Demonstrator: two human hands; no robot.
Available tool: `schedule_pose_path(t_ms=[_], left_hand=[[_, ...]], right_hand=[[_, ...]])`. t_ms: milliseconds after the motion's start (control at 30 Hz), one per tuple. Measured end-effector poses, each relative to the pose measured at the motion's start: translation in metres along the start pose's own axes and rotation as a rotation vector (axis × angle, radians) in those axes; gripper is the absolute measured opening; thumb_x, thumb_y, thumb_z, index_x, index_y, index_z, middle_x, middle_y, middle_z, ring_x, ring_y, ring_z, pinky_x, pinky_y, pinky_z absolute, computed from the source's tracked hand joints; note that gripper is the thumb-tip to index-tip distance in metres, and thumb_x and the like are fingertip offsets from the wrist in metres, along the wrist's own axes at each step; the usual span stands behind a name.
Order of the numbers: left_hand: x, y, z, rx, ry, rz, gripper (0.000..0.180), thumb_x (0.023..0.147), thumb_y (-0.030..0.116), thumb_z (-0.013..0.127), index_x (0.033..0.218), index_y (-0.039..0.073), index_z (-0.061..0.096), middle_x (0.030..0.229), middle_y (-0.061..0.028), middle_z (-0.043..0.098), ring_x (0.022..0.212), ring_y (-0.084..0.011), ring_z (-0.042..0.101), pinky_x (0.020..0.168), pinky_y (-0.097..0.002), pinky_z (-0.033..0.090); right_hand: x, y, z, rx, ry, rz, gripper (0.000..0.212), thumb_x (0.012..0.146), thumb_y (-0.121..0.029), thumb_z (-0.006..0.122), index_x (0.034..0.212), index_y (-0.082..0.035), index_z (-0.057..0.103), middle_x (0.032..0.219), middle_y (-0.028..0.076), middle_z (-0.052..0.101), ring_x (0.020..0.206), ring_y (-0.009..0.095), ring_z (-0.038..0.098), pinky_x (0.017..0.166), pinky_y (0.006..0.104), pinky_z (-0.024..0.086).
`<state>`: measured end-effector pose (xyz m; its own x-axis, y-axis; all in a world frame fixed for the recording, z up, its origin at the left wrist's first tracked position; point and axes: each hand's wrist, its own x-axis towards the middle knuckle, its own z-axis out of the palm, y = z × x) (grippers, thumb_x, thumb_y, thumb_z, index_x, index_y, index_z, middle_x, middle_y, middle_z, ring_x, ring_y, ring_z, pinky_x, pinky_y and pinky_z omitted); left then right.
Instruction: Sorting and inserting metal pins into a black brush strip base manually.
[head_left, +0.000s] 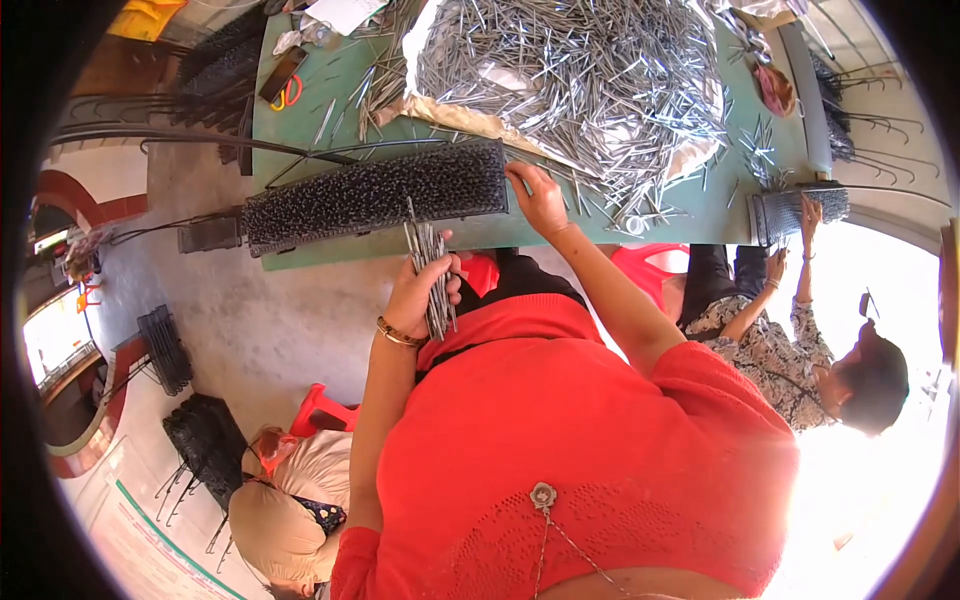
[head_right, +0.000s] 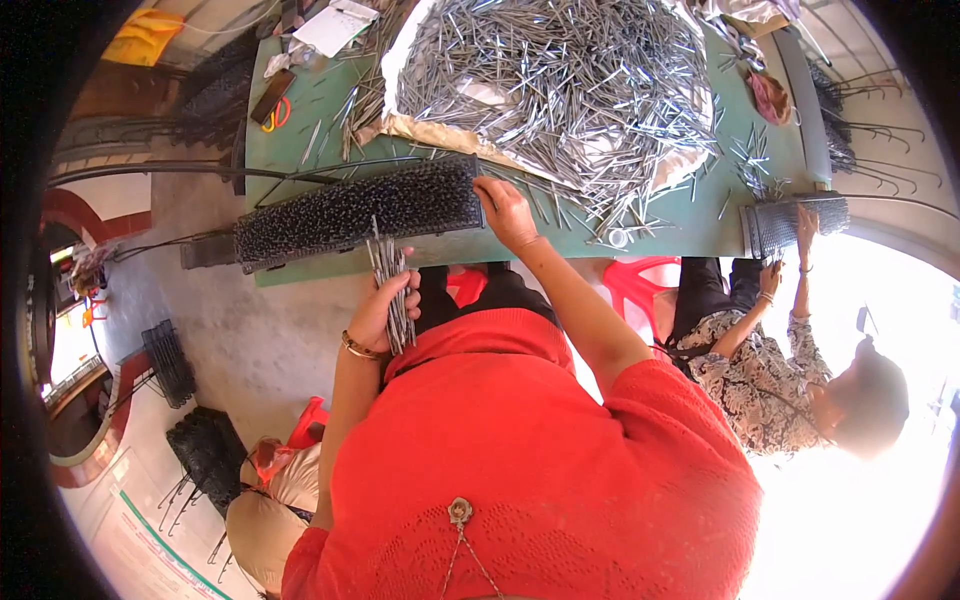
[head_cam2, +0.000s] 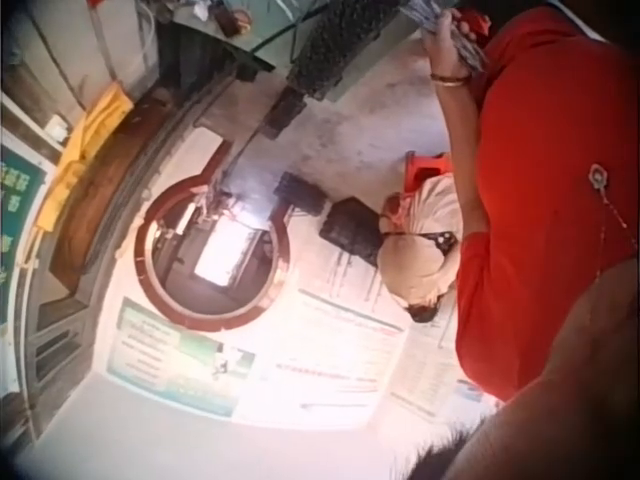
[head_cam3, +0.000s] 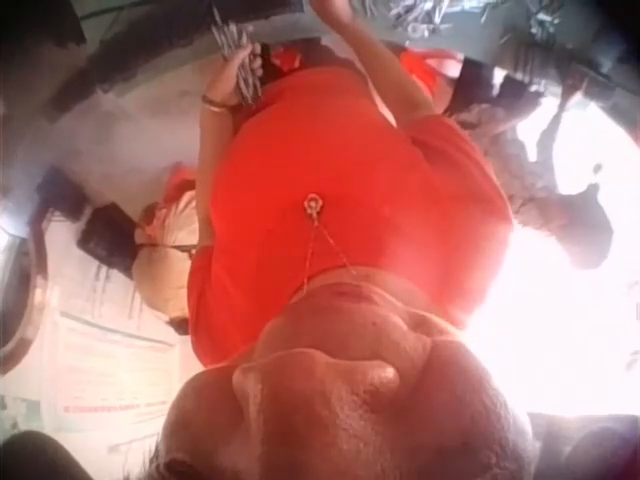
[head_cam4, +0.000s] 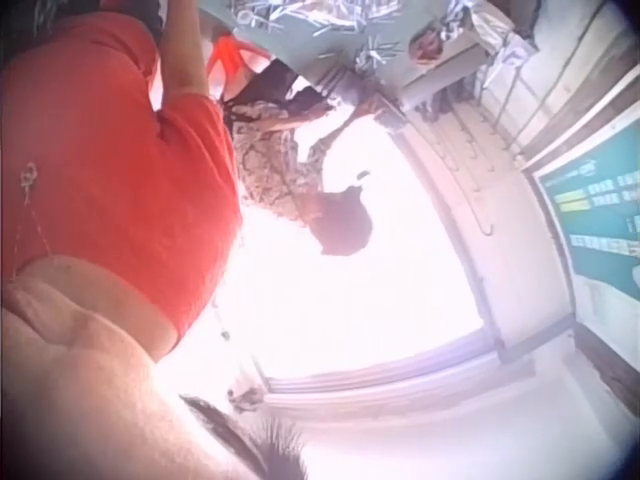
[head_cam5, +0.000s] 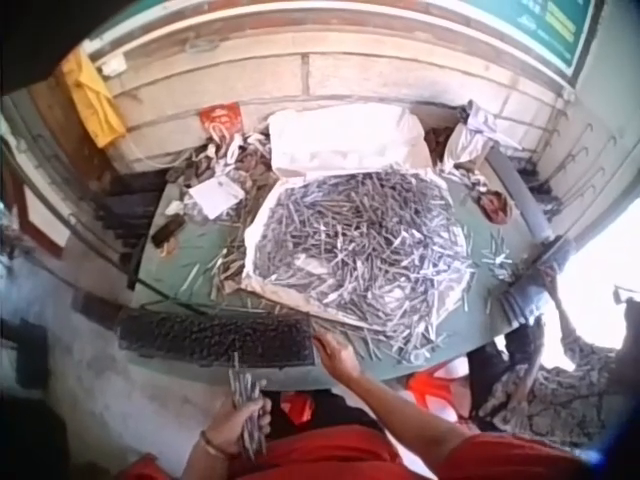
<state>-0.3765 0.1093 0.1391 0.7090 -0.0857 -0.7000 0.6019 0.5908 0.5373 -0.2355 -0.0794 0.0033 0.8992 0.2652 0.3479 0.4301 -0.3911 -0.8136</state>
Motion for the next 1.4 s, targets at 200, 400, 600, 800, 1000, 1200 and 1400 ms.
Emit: schedule_pose_path(t_ms=[200, 400, 600, 800, 1000, 1200, 1400], left_hand=[[0.003, 0.009, -0.006, -0.031, 0.001, 0.006, 0.041, 0.090, 0.014, 0.054, 0.130, 0.012, 0.044, 0.087, -0.0027, 0.053, 0.063, -0.0096, 0.048, 0.053, -0.0250, 0.044], [0.013, 0.023, -0.015, -0.060, -0.028, -0.034, 0.043, 0.090, 0.014, 0.055, 0.131, 0.011, 0.043, 0.087, -0.0028, 0.053, 0.064, -0.0100, 0.049, 0.054, -0.0255, 0.044], [0.030, 0.040, -0.026, -0.081, -0.060, -0.059, 0.042, 0.088, 0.012, 0.058, 0.127, 0.010, 0.044, 0.085, -0.0061, 0.056, 0.065, -0.0136, 0.054, 0.055, -0.0279, 0.047], [0.048, 0.046, -0.025, -0.069, -0.158, -0.089, 0.044, 0.088, 0.012, 0.059, 0.128, 0.010, 0.041, 0.085, -0.0058, 0.058, 0.068, -0.0143, 0.059, 0.059, -0.0309, 0.052], [0.082, 0.062, -0.026, -0.003, -0.202, -0.039, 0.036, 0.088, 0.011, 0.059, 0.121, 0.010, 0.045, 0.083, -0.0055, 0.057, 0.068, -0.0142, 0.058, 0.057, -0.0306, 0.052], [0.158, 0.082, -0.016, 0.088, 0.076, 0.103, 0.029, 0.086, 0.009, 0.061, 0.110, 0.009, 0.046, 0.079, -0.0068, 0.058, 0.061, -0.0165, 0.059, 0.053, -0.0327, 0.053], [0.253, 0.111, -0.045, 0.100, 0.266, 0.276, 0.011, 0.082, 0.001, 0.057, 0.089, 0.006, 0.050, 0.065, -0.0063, 0.055, 0.053, -0.0164, 0.057, 0.044, -0.0315, 0.051]], right_hand=[[0.006, -0.001, 0.005, -0.015, -0.022, 0.033, 0.015, 0.083, -0.007, 0.064, 0.097, -0.004, 0.061, 0.089, 0.016, 0.066, 0.080, 0.034, 0.063, 0.070, 0.0385, 0.051], [0.009, -0.003, 0.008, -0.068, -0.005, 0.071, 0.012, 0.083, -0.005, 0.064, 0.095, -0.002, 0.062, 0.091, 0.015, 0.067, 0.082, 0.032, 0.065, 0.069, 0.0364, 0.052], [-0.001, 0.001, 0.016, -0.180, -0.101, -0.053, 0.015, 0.083, -0.007, 0.063, 0.097, -0.003, 0.063, 0.092, 0.015, 0.065, 0.086, 0.033, 0.061, 0.076, 0.0395, 0.049], [-0.012, 0.013, 0.016, -0.223, -0.065, 0.001, 0.017, 0.082, -0.007, 0.064, 0.098, -0.002, 0.064, 0.097, 0.016, 0.062, 0.089, 0.033, 0.060, 0.078, 0.0397, 0.049], [-0.012, -0.007, 0.012, -0.204, 0.053, 0.134, 0.011, 0.084, 0.000, 0.061, 0.094, 0.001, 0.065, 0.093, 0.014, 0.064, 0.081, 0.027, 0.063, 0.071, 0.0322, 0.050], [-0.032, -0.017, -0.008, -0.116, -0.031, 0.299, 0.010, 0.086, -0.003, 0.060, 0.093, 0.001, 0.066, 0.087, 0.012, 0.064, 0.069, 0.019, 0.062, 0.058, 0.0272, 0.049], [-0.062, -0.015, -0.028, -0.143, -0.015, 0.422, 0.011, 0.086, -0.004, 0.060, 0.095, 0.001, 0.064, 0.086, 0.012, 0.063, 0.064, 0.018, 0.061, 0.055, 0.0273, 0.048]])
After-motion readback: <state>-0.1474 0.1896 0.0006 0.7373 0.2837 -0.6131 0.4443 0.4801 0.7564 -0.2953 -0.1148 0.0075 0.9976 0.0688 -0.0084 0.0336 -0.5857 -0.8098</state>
